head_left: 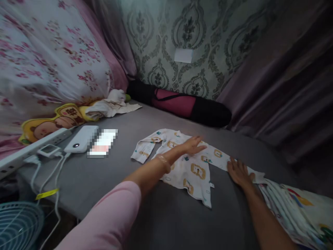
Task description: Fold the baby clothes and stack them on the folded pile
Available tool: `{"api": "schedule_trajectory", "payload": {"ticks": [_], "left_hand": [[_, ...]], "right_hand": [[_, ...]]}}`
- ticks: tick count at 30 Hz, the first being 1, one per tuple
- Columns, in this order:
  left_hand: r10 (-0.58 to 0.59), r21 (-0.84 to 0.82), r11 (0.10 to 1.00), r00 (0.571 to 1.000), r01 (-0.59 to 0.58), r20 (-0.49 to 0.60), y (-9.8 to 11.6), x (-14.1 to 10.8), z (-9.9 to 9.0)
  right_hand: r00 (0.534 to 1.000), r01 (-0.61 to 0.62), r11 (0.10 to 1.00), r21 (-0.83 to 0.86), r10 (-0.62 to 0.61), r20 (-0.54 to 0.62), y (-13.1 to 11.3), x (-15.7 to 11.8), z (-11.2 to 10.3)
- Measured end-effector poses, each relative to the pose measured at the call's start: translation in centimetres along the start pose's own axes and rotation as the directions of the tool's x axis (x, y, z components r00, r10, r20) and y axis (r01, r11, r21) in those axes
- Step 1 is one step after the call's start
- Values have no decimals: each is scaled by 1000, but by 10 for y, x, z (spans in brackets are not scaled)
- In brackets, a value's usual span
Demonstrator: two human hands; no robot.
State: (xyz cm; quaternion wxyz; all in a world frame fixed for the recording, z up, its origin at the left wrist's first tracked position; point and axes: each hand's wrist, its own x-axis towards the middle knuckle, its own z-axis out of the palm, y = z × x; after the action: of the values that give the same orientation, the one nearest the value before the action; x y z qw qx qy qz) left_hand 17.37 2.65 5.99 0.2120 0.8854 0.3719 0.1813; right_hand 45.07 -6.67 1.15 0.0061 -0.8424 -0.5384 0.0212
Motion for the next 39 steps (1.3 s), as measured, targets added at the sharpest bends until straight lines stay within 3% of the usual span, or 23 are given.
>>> {"api": "schedule_trajectory", "payload": {"ticks": [2,4,7,10,12,16,20,22,24,26,27,29,31,33,36,39], "left_hand": [[-3,25,1000,992,6,-125,-20,-37,-31],[-157,60,982,957,177,-244,-45,-86,-59],[-444,72,870,838,488,-317,-79,-164,-88],[-669,31,723,711,690,-218,-95,-219,-101],[-741,3,662,655,749,-147,-95,-234,-103],[-784,-42,621,619,783,-51,-89,-223,-99],[-760,-32,648,649,761,24,-91,-200,-103],[-684,-1,729,728,685,-45,-93,-194,-112],[-498,135,829,826,543,-264,-96,-192,-125],[-216,374,830,856,414,-470,-103,-193,-136],[-100,479,792,856,377,-508,-109,-194,-140],[-31,598,722,879,349,-475,-126,-200,-145],[-97,650,686,927,327,-363,-147,-206,-146],[-219,667,665,942,334,-254,-167,-211,-147],[-381,617,659,898,430,-220,-186,-209,-151],[-535,467,675,814,572,-226,-199,-192,-157]], "right_hand": [[1000,2,1000,16,-2,5,2,2,1],[1000,-9,1000,27,9,28,6,7,1],[997,-31,998,54,26,79,8,15,-2],[997,-56,996,63,52,64,-6,18,-11],[999,-43,997,60,43,2,-30,16,-20],[993,90,990,106,-82,-82,-91,2,-37],[978,190,963,191,-168,-126,-131,-7,-44],[968,232,952,201,-206,-141,-138,-7,-44],[960,264,946,189,-237,-150,-138,-8,-42],[955,280,946,165,-257,-149,-137,-8,-38],[955,282,947,152,-262,-141,-137,-9,-37],[958,276,953,125,-263,-111,-137,-10,-34],[959,276,956,98,-268,-88,-139,-12,-34],[950,306,948,83,-299,-88,-144,-14,-34],[915,394,915,90,-380,-138,-161,-14,-34],[840,528,841,118,-497,-219,-191,-12,-29]]}}
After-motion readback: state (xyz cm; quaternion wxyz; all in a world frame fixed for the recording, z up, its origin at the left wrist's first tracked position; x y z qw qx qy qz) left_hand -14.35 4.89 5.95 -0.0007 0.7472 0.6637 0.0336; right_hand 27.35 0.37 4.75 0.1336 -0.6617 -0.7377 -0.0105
